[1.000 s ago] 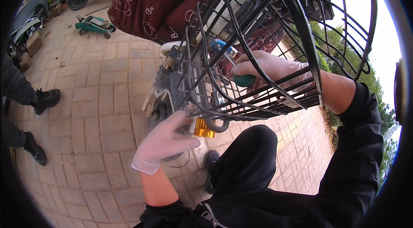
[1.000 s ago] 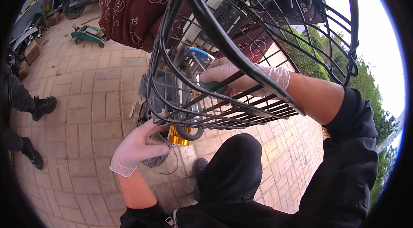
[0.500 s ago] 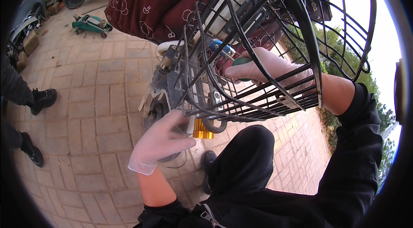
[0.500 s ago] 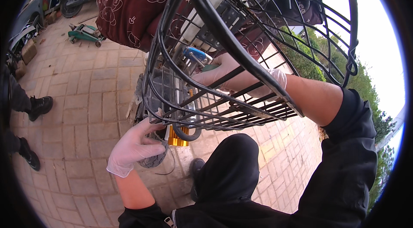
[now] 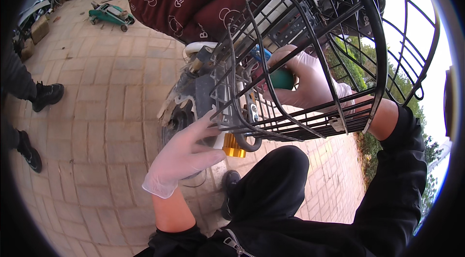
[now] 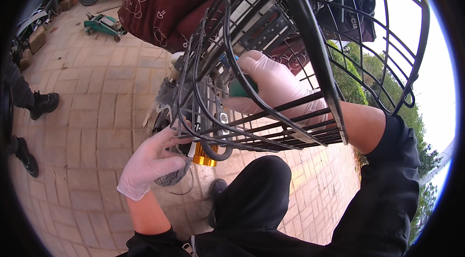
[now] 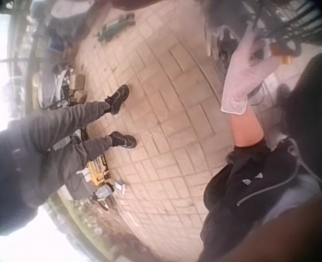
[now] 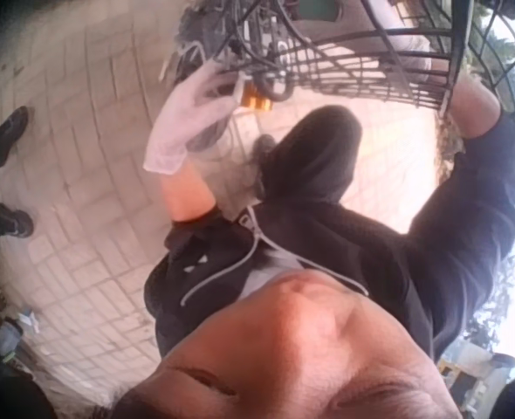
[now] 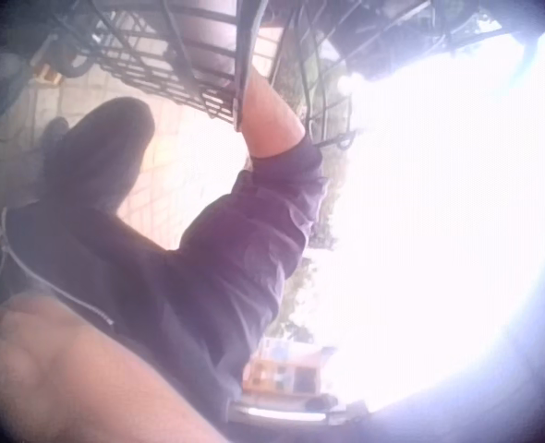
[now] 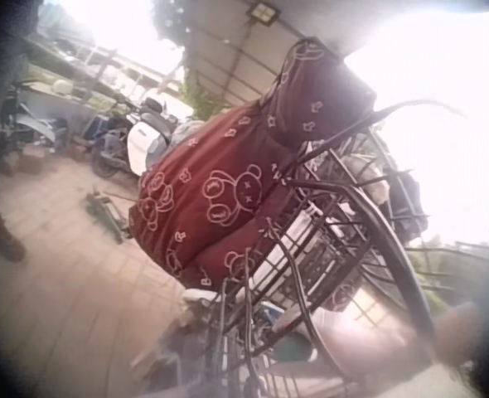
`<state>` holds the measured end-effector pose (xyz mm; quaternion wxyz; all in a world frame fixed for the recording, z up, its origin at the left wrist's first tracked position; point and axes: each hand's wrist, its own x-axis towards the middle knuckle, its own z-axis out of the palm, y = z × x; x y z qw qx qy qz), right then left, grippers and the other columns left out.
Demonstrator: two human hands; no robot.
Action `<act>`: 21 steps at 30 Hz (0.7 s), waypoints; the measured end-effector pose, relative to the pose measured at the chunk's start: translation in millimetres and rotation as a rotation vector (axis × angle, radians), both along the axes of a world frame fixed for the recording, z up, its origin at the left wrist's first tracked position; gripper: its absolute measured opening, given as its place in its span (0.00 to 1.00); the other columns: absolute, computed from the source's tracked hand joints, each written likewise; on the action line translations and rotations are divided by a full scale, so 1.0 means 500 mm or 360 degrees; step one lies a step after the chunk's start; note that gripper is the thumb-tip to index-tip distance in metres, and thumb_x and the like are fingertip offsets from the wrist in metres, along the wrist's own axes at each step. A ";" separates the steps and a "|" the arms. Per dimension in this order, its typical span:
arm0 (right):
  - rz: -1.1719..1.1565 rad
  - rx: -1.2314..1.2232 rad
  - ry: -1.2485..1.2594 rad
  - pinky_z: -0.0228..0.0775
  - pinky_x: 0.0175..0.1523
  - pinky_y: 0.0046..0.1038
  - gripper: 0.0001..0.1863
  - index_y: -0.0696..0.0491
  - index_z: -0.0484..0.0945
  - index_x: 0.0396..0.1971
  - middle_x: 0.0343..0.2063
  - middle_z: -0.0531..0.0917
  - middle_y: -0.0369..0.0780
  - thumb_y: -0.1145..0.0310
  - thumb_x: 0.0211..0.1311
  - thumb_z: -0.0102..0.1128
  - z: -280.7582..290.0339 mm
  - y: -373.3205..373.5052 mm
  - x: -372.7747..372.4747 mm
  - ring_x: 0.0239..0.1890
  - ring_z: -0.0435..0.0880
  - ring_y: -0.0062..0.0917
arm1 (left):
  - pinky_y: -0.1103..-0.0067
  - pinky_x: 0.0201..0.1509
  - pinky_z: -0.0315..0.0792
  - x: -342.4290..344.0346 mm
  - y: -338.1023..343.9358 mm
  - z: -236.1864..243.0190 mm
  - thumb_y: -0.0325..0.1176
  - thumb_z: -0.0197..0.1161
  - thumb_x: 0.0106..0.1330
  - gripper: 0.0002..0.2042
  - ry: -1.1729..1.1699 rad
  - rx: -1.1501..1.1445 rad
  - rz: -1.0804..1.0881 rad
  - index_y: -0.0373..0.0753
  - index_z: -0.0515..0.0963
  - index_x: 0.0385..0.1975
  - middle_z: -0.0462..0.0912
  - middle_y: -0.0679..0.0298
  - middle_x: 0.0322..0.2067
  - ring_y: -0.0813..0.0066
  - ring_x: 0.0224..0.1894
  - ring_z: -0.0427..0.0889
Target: The person installs a gold-colored front light onto the front basket of a scooter. They position the light, thread a wire through the basket, and use a screwdriver to tighten the mounting screws. The person then connects the light's wire to the scooter's wiring harness.
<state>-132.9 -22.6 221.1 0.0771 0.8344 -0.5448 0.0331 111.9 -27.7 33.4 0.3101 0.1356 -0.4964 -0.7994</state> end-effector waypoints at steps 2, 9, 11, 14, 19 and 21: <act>0.0350 -0.0001 0.0096 0.81 0.42 0.30 0.30 0.55 0.77 0.46 0.45 0.79 0.44 0.63 0.43 0.82 0.003 -0.002 -0.011 0.44 0.85 0.34 | 0.76 0.57 0.74 0.004 0.000 0.000 0.24 0.63 0.58 0.39 -0.0040 0.0038 0.0027 0.34 0.56 0.72 0.67 0.60 0.66 0.65 0.64 0.69; 0.0491 0.0214 0.0227 0.79 0.50 0.36 0.32 0.58 0.73 0.56 0.52 0.75 0.48 0.68 0.50 0.76 0.016 -0.004 -0.032 0.48 0.82 0.43 | 0.73 0.57 0.74 0.011 0.012 0.012 0.27 0.67 0.55 0.45 0.0103 0.0042 0.0307 0.35 0.50 0.74 0.62 0.50 0.69 0.61 0.64 0.70; 0.0523 0.0255 0.0310 0.78 0.52 0.38 0.31 0.58 0.72 0.58 0.53 0.74 0.49 0.73 0.52 0.73 0.019 -0.001 -0.033 0.50 0.81 0.45 | 0.70 0.58 0.74 0.013 0.020 0.020 0.26 0.68 0.55 0.46 0.0193 0.0056 0.0399 0.36 0.49 0.75 0.60 0.47 0.70 0.58 0.65 0.70; 0.0767 0.0241 0.0857 0.78 0.46 0.34 0.27 0.53 0.76 0.53 0.49 0.76 0.42 0.71 0.48 0.62 0.024 -0.001 -0.030 0.48 0.81 0.36 | 0.67 0.59 0.72 0.009 0.027 0.033 0.29 0.70 0.52 0.49 0.0221 0.0044 0.0441 0.36 0.49 0.75 0.59 0.47 0.70 0.57 0.65 0.70; 0.0760 0.0069 0.0840 0.79 0.44 0.32 0.28 0.44 0.77 0.52 0.51 0.75 0.38 0.66 0.46 0.69 0.011 -0.006 -0.025 0.45 0.82 0.33 | 0.72 0.55 0.76 -0.013 0.029 0.047 0.32 0.68 0.48 0.51 0.0088 0.0007 0.0499 0.35 0.48 0.75 0.63 0.54 0.69 0.64 0.61 0.74; 0.0634 0.0069 0.0637 0.80 0.40 0.32 0.29 0.46 0.77 0.52 0.49 0.76 0.41 0.61 0.47 0.75 0.006 -0.010 -0.030 0.41 0.83 0.32 | 0.71 0.57 0.75 -0.021 0.029 0.052 0.31 0.68 0.53 0.48 0.0127 -0.0027 0.0523 0.32 0.49 0.74 0.64 0.54 0.68 0.63 0.61 0.74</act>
